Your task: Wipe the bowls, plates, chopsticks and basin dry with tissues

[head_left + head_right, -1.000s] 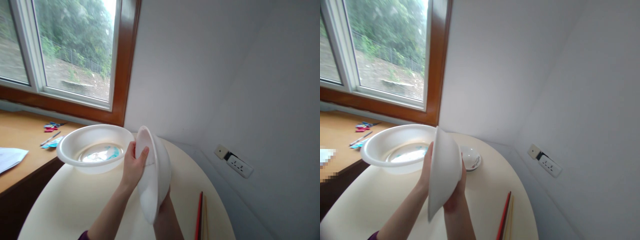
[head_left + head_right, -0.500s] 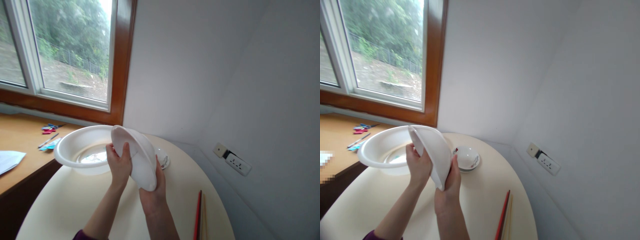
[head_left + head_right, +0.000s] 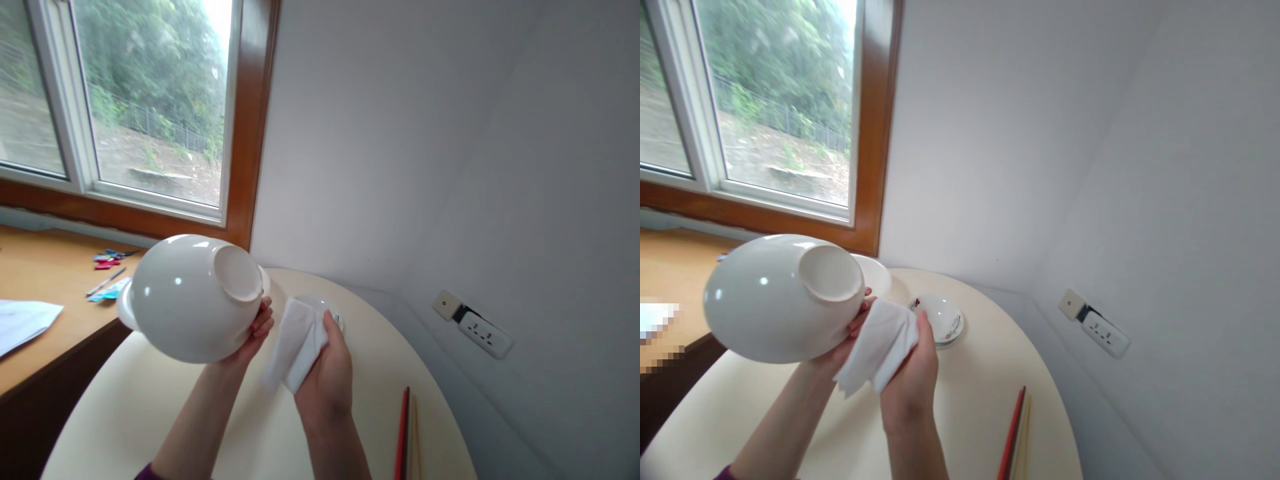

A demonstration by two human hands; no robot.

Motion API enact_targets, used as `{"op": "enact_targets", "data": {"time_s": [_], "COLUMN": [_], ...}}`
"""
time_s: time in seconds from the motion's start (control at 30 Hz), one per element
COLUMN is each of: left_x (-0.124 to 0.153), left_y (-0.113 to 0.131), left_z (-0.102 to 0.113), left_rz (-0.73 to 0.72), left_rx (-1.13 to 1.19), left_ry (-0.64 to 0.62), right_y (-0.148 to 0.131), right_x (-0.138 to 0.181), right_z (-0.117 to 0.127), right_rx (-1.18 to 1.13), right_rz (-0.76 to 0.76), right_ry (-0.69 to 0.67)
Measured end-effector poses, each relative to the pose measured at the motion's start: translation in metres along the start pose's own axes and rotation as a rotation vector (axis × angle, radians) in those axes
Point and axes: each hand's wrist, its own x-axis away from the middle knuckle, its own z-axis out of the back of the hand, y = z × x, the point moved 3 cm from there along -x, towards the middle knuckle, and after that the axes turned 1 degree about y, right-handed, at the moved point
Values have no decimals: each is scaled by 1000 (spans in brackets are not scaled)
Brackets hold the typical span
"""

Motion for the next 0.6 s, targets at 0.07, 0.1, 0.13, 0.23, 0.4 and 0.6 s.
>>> {"op": "enact_targets", "data": {"time_s": [0.07, 0.1, 0.13, 0.23, 0.4, 0.6], "left_x": [3, 3, 3, 1, 4, 14], "left_y": [1, 1, 0, -7, -31, -56], "left_z": [-4, -5, -6, -4, -7, -18], "left_rz": [116, 161, 197, 264, 378, 494], "left_rx": [-6, -23, -32, -34, -29, -6], "left_ry": [-61, -82, -101, -168, -303, -407], "right_y": [-2, -2, -2, -6, -25, -60], "right_x": [-5, -7, -8, -10, -9, 14], "right_z": [5, 7, 10, 14, 21, 22], "right_rx": [35, 57, 80, 152, 350, 844], "right_rz": [11, -5, -26, -35, 252, 855], "right_ry": [17, 17, 14, 7, -7, 153]}}
